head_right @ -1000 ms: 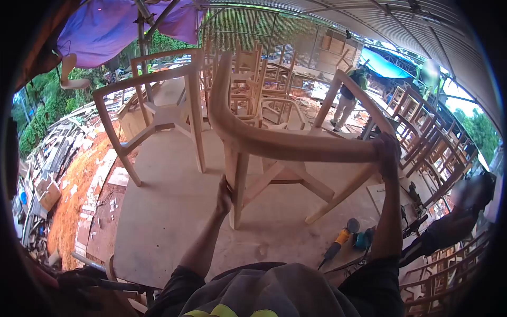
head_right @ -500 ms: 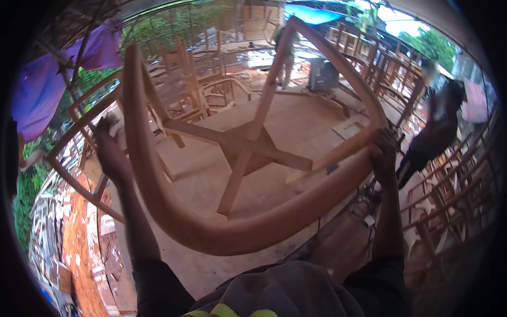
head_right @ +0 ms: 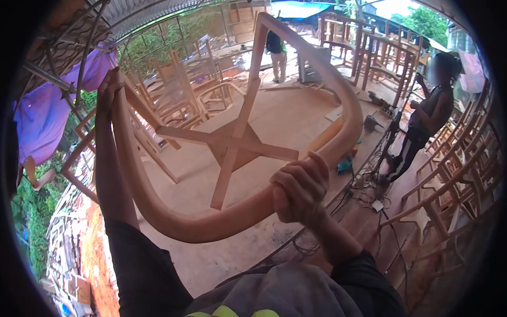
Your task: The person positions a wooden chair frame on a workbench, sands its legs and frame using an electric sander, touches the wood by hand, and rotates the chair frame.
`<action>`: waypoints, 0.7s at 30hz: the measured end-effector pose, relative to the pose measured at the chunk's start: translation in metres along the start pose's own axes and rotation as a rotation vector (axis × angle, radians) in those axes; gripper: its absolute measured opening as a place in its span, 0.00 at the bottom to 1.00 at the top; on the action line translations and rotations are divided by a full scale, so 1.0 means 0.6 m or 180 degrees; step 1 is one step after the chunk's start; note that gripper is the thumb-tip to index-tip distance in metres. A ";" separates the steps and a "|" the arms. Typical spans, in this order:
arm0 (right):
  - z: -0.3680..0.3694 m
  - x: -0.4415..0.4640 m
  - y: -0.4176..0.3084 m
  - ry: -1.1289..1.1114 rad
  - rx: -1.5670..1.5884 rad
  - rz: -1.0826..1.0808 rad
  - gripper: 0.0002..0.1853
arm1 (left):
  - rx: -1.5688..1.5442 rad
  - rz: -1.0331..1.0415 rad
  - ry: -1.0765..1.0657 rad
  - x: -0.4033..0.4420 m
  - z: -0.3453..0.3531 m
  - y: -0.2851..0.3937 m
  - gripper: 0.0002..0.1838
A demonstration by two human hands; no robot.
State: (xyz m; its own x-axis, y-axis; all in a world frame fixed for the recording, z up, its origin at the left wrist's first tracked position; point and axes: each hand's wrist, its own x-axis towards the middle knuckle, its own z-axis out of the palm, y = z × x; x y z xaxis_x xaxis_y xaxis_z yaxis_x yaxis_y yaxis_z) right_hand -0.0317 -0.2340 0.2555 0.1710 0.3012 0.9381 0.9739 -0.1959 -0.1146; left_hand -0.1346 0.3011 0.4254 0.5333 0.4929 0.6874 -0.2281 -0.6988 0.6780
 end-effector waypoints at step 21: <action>0.231 0.252 0.437 -0.0677 0.2163 0.0142 0.20 | -0.0906 0.1684 0.1406 -0.241 0.159 0.067 0.19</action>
State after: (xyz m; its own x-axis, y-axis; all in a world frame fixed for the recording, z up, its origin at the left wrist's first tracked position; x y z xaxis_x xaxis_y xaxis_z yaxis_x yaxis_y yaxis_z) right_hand 0.2704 -0.1108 0.3220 0.1707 0.4956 0.8516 0.8310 0.3920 -0.3947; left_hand -0.1430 0.1521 0.3284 -0.0695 0.3324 0.9406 -0.5975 -0.7689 0.2276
